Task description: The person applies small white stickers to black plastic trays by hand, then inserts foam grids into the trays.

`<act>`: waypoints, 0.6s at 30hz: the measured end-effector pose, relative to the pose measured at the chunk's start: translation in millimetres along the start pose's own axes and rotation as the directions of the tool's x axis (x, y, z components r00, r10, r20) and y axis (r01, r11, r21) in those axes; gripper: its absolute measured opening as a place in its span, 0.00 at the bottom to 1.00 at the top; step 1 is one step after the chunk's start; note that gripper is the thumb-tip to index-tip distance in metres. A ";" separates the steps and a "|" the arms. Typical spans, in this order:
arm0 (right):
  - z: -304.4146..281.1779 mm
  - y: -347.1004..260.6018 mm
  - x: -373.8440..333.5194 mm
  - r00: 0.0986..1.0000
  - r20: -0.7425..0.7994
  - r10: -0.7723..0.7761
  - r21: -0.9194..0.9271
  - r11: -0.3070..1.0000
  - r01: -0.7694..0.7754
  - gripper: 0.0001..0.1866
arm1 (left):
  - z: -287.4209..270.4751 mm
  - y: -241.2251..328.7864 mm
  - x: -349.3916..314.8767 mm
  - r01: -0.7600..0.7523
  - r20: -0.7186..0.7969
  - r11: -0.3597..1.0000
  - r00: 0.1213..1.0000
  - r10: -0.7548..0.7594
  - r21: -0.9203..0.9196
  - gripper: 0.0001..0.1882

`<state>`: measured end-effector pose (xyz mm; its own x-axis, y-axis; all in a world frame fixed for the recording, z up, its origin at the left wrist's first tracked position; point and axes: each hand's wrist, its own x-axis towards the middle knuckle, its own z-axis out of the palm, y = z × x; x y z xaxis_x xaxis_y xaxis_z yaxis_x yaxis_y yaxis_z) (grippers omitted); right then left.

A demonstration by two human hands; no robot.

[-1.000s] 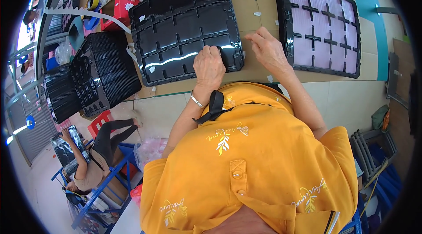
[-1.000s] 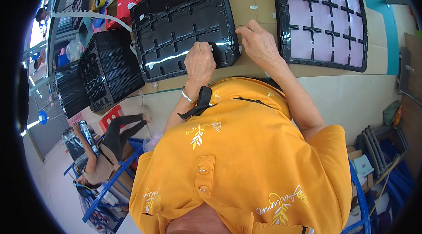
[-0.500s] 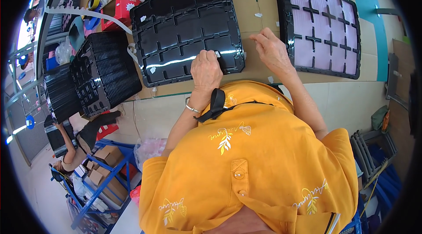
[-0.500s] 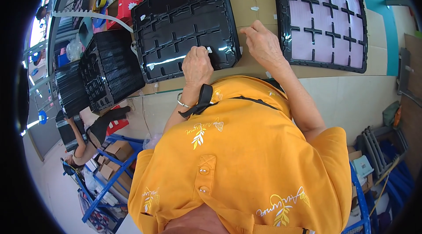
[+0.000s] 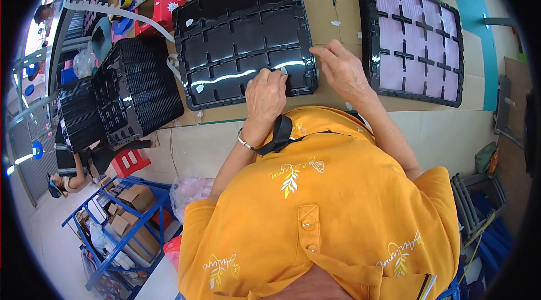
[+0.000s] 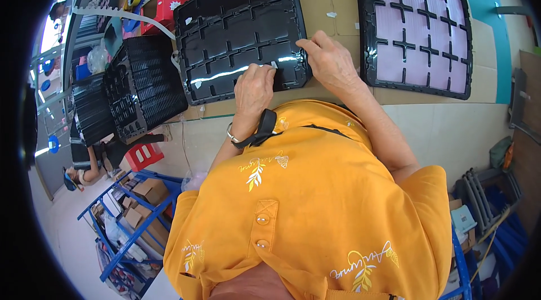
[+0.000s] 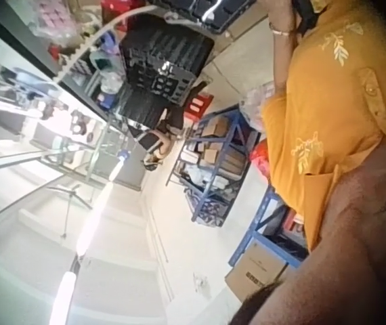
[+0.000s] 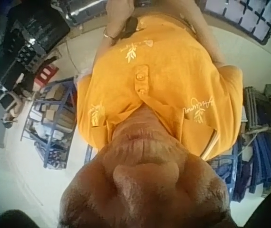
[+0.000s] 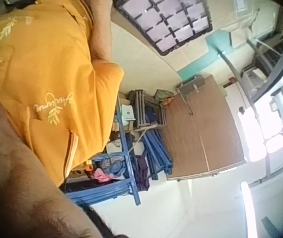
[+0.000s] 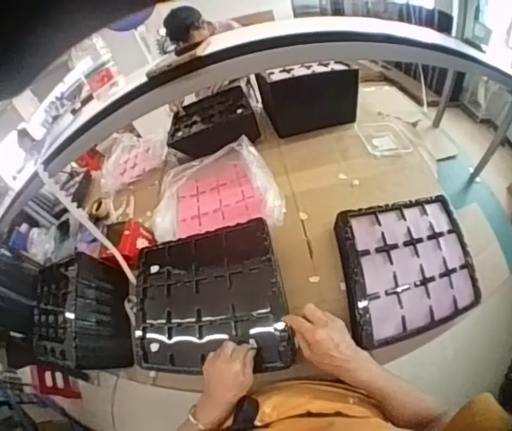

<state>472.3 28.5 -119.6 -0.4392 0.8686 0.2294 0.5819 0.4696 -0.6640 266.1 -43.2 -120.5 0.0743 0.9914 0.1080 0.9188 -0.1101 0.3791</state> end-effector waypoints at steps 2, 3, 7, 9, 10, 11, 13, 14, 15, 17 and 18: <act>2.7 0.5 -2.4 1.000 0.004 0.018 0.002 1.000 -0.018 0.14 | -2.0 -0.9 -2.9 -0.017 0.029 1.000 0.999 0.016 0.017 0.12; 4.0 0.4 -3.3 0.999 0.007 0.040 0.004 0.999 -0.040 0.14 | -2.3 -0.8 -3.8 -0.079 0.049 0.993 0.996 0.075 0.090 0.15; 3.0 3.4 -2.8 0.997 0.025 0.068 -0.016 0.998 -0.068 0.12 | 3.1 -0.2 -3.0 -0.188 0.095 0.948 0.981 0.168 0.258 0.19; 2.3 3.9 -2.8 0.994 0.046 0.096 -0.026 0.995 -0.095 0.12 | 7.5 1.1 2.4 -0.229 0.096 0.935 0.973 0.211 0.269 0.19; 2.3 2.9 -2.4 0.995 0.045 0.094 -0.026 0.995 -0.093 0.12 | 8.5 1.4 3.9 -0.271 0.099 0.921 0.962 0.253 0.280 0.20; 1.5 3.0 -1.2 0.995 0.044 0.094 -0.029 0.995 -0.092 0.12 | 9.5 1.3 4.9 -0.273 0.096 0.920 0.962 0.255 0.281 0.20; 0.9 4.2 2.2 0.995 0.039 0.092 -0.032 0.995 -0.090 0.12 | 11.7 0.8 5.6 -0.375 0.117 0.880 0.927 0.357 0.291 0.20; 1.4 4.1 2.0 0.996 0.032 0.087 -0.023 0.996 -0.086 0.12 | 9.9 0.9 6.0 -0.396 0.112 0.865 0.918 0.381 0.307 0.19; 1.3 4.1 1.3 0.996 0.025 0.083 -0.013 0.996 -0.083 0.12 | 6.3 1.7 5.4 -0.399 0.114 0.864 0.917 0.383 0.307 0.19; -0.9 3.7 -0.9 0.996 0.021 0.082 -0.017 0.997 -0.081 0.13 | -0.2 3.5 5.7 -0.377 0.178 0.903 0.922 0.344 0.206 0.13; -1.7 4.7 -0.7 0.997 0.020 0.078 -0.020 0.997 -0.078 0.13 | 0.6 3.1 8.1 -0.380 0.178 0.901 0.921 0.347 0.208 0.13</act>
<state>476.5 30.4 -121.6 -0.4062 0.8992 0.1626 0.6279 0.4039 -0.6653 269.8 -35.5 -119.0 0.4563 0.8872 0.0675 0.8805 -0.4612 0.1097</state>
